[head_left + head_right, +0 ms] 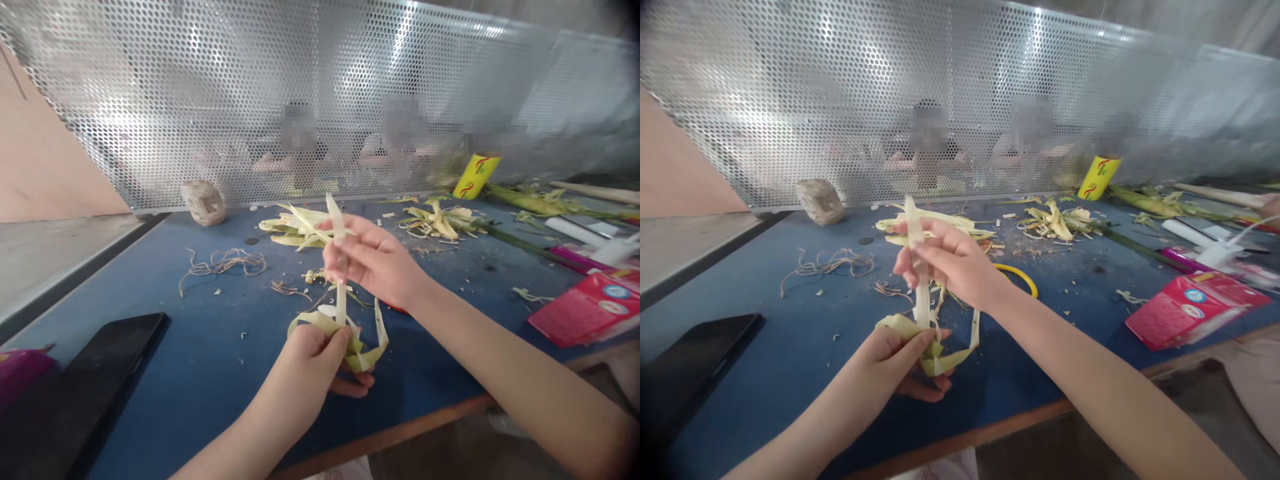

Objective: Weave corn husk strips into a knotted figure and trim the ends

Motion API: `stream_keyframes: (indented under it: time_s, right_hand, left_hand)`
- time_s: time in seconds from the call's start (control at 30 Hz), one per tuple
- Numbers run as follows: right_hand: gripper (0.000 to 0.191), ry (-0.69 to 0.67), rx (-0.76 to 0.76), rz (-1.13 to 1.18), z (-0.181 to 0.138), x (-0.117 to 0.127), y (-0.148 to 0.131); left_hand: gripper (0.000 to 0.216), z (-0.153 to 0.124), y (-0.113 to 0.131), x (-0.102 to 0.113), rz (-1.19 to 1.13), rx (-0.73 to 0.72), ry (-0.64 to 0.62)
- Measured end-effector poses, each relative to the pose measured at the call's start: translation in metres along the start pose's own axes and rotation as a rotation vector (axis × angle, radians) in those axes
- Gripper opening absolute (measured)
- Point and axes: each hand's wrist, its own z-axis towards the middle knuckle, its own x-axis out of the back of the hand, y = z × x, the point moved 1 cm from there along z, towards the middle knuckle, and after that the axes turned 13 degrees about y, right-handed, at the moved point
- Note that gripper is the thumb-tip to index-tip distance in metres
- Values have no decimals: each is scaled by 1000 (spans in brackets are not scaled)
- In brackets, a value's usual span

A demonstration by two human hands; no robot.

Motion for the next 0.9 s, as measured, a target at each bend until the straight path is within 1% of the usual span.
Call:
stream_keyframes:
  time_s: [0.07, 0.1, 0.13, 0.2, 0.23, 0.27, 0.3, 0.37, 0.4, 0.47, 0.57, 0.67, 0.77, 0.9]
  right_hand:
    - [18, 23, 105, -64, -1, 3, -10]
    - [18, 11, 146, -137, -3, 4, -15]
    - [22, -38, 201, -230, -6, 5, -20]
    - [35, -234, 204, -512, -14, 4, -26]
    - [39, -331, 244, -631, -19, 3, -28]
    - [36, -400, 274, -772, -23, 3, -28]
    - [32, -435, 298, -899, -26, 4, -28]
    - [24, -471, 323, -1071, -30, 5, -25]
    - [21, -468, 322, -1103, -31, 6, -24]
    - [17, -460, 304, -1078, -31, 9, -22]
    - [14, -460, 270, -1009, -30, 11, -24]
    - [14, -479, 262, -1044, -30, 14, -25]
    - [13, -485, 306, -1078, -30, 15, -26]
    - [12, -488, 390, -1099, -32, 13, -25]
  left_hand:
    - [21, 1, 1, 1, -12, 11, 22]
    - [20, 1, 2, 2, -17, 8, 35]
    - [20, 2, 2, 2, -19, -1, 46]
    - [18, 2, 3, 4, -23, -31, 59]
    - [18, 2, 2, 5, -29, -50, 52]
    - [17, 2, 2, 6, -36, -66, 38]
    - [16, 2, 2, 7, -47, -82, 20]
    - [16, 2, 2, 8, -65, -95, -9]
    - [16, 2, 2, 8, -68, -95, -14]
    - [19, 2, 3, 9, -56, -100, 0]
    - [20, 2, 4, 9, -29, -127, 19]
    - [20, 2, 4, 9, -12, -153, 26]
    - [24, 2, 3, 9, 29, -167, 41]
    - [23, 1, 5, 9, 43, -180, 45]
